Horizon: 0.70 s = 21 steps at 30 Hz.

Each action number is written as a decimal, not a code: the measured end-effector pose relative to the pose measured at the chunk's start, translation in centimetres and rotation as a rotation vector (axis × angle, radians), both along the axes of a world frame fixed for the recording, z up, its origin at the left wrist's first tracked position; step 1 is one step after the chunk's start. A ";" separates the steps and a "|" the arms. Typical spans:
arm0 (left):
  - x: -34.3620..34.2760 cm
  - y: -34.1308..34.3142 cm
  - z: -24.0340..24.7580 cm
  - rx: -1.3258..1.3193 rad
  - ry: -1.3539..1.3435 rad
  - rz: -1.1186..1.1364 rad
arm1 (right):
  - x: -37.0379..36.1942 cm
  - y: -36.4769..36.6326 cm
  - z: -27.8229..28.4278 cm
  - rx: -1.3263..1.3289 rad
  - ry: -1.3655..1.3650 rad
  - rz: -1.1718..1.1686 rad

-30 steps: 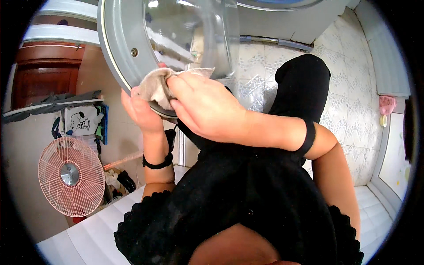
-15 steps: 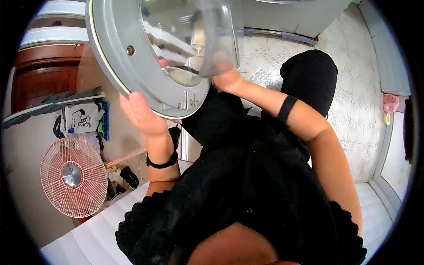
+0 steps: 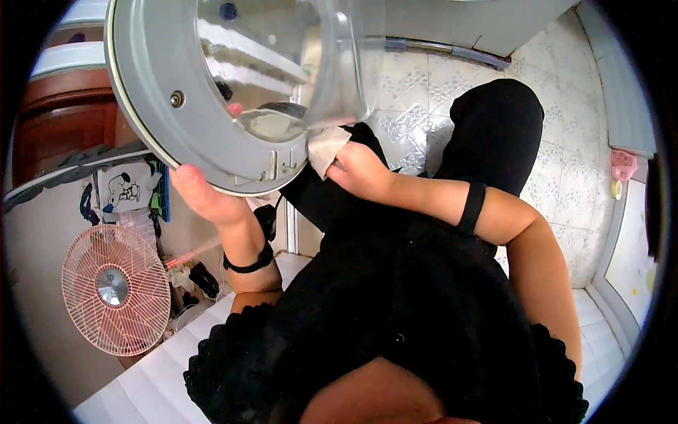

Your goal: Cleaning the exterior surfaces and door seal of a front-loading washing machine with cloths.

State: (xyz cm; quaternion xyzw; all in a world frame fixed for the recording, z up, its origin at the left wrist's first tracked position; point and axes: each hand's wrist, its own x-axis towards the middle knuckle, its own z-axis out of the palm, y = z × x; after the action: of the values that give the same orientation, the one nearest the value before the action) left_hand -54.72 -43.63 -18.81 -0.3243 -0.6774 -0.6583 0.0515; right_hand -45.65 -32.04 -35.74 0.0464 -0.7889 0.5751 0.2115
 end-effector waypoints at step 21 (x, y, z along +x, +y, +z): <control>1.2 0.6 -0.1 0.125 -0.184 -0.065 | 2.9 -0.4 15.1 0.031 0.344 0.089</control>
State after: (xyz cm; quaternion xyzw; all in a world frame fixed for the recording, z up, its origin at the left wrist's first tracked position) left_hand -53.48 -43.02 -18.94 -0.2806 -0.6260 -0.7275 -0.0122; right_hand -42.73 -32.44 -20.64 0.1820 -0.7472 0.5552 0.3168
